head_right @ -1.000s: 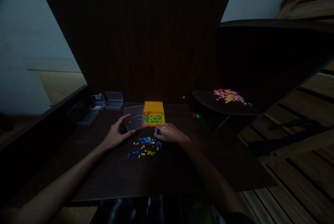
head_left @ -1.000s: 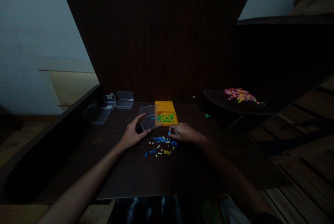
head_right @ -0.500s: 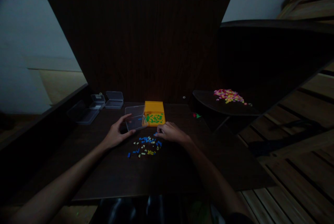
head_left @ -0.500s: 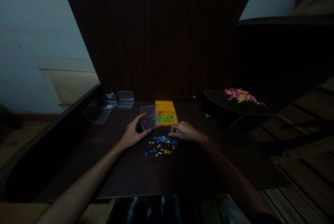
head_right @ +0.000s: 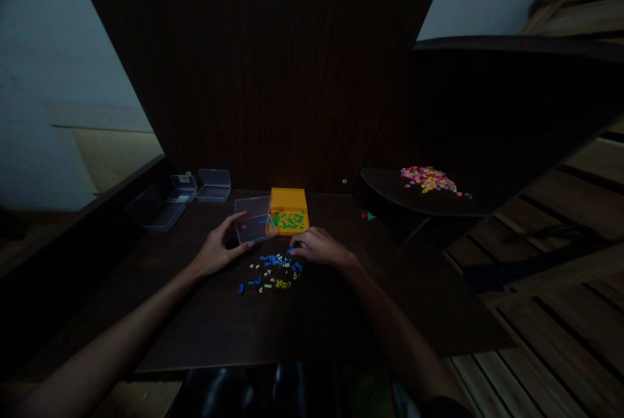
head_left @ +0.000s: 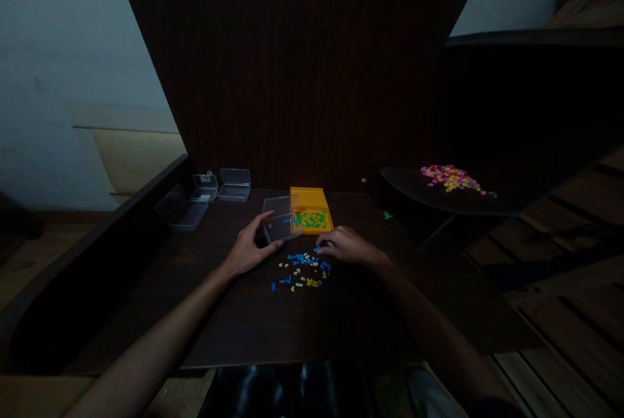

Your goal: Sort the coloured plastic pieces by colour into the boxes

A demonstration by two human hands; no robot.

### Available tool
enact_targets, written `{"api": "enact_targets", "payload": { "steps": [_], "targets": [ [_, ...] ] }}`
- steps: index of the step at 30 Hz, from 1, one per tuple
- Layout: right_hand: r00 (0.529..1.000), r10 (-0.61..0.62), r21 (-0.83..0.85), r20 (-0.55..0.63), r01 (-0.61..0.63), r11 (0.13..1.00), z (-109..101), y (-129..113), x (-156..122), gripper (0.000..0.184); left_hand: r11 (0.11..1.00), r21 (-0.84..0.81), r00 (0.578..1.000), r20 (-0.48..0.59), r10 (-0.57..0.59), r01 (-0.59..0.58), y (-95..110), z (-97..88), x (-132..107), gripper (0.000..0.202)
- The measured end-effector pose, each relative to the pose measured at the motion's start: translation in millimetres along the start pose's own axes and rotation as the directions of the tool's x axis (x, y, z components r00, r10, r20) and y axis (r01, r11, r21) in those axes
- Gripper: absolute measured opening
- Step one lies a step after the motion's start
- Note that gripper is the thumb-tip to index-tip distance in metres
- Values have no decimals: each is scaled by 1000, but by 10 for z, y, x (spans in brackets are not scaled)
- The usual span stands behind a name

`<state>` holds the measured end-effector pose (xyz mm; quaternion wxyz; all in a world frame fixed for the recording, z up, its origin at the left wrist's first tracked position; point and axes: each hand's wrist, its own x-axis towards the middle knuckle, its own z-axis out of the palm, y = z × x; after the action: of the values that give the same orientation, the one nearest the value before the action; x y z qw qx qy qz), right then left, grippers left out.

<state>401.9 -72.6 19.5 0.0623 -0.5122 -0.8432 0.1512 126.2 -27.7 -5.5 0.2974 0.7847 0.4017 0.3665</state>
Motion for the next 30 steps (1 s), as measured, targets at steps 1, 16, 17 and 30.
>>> {"api": "enact_targets", "payload": {
  "steps": [1,16,17,30],
  "targets": [
    [1000,-7,10,1,7,1000,0,5,0,22,1000,-1,1000,3,-1,1,4,-2,1,70],
    [996,89,6,22,-89,996,-32,9,-17,28,1000,9,1000,7,6,-6,1,-1,-1,69],
    [996,80,9,25,-80,997,-33,3,-15,26,1000,11,1000,7,8,-9,7,-2,-1,69],
    [997,71,7,23,-71,997,-49,-30,-9,19,1000,16,1000,8,21,-21,-4,0,2,69]
  ]
}}
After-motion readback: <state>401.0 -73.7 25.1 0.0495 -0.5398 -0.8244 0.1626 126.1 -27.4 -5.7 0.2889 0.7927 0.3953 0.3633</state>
